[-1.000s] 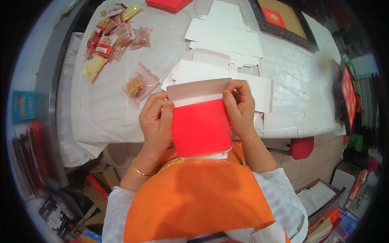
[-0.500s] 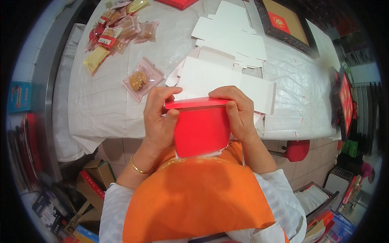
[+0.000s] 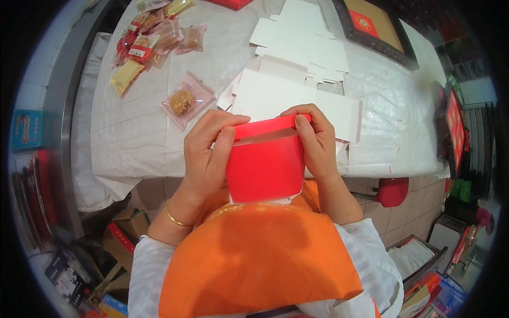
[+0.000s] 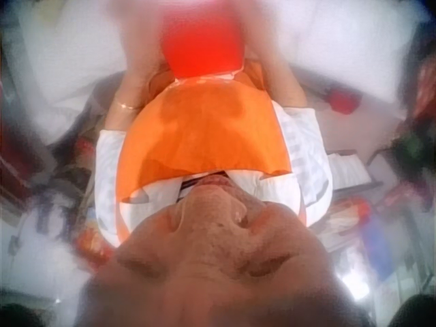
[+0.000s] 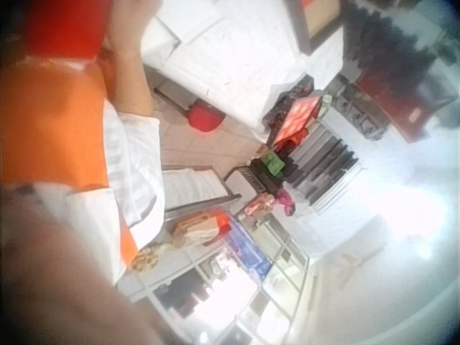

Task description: The person folds flat white cardboard pieces into small rectangular boxes. They insert a packaged snack into each box, fold the flaps to close it, and place the finished boxes into a larger black tray.

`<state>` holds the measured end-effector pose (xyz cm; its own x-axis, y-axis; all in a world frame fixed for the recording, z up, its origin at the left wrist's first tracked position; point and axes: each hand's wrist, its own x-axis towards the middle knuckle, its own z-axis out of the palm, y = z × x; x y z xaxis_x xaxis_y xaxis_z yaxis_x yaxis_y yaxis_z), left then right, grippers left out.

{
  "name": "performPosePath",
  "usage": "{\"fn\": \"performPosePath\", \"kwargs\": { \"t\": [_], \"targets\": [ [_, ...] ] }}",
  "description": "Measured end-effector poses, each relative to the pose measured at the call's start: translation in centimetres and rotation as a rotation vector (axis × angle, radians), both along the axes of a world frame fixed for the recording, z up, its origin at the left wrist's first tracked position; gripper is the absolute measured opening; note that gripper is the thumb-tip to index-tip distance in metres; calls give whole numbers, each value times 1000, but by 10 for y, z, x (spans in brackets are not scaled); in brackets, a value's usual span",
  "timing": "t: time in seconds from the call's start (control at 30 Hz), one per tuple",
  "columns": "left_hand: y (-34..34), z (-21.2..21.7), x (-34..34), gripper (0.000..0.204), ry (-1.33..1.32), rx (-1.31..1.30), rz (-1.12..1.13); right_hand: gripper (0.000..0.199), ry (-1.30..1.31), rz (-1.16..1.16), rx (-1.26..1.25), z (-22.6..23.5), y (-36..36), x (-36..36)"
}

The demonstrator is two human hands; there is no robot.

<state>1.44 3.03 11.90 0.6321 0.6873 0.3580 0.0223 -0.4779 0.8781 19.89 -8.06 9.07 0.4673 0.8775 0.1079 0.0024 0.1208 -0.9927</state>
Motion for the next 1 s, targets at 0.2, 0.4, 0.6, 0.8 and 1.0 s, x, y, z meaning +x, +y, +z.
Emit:
{"fn": "performPosePath", "kwargs": {
  "t": [0.2, 0.4, 0.6, 0.8, 1.0],
  "targets": [
    [6, 1, -10, 26, 107, -125, -78, 29, -32, 71, -45, -4, -7, -3],
    [4, -11, -22, 32, 149, -238, -158, 34, -136, 126, -34, -16, -18, -7],
    [-6, -35, -24, 34, 124, -272, -151, 36, -176, 148, -20, -43, -28, -11],
    [-14, -60, -19, 37, 78, -365, -63, 38, -207, 201, 11, -52, -28, -8],
    [-5, -59, -19, 35, 69, -180, -134, 42, -239, 225, 51, -58, -31, -2]
  ]
}}
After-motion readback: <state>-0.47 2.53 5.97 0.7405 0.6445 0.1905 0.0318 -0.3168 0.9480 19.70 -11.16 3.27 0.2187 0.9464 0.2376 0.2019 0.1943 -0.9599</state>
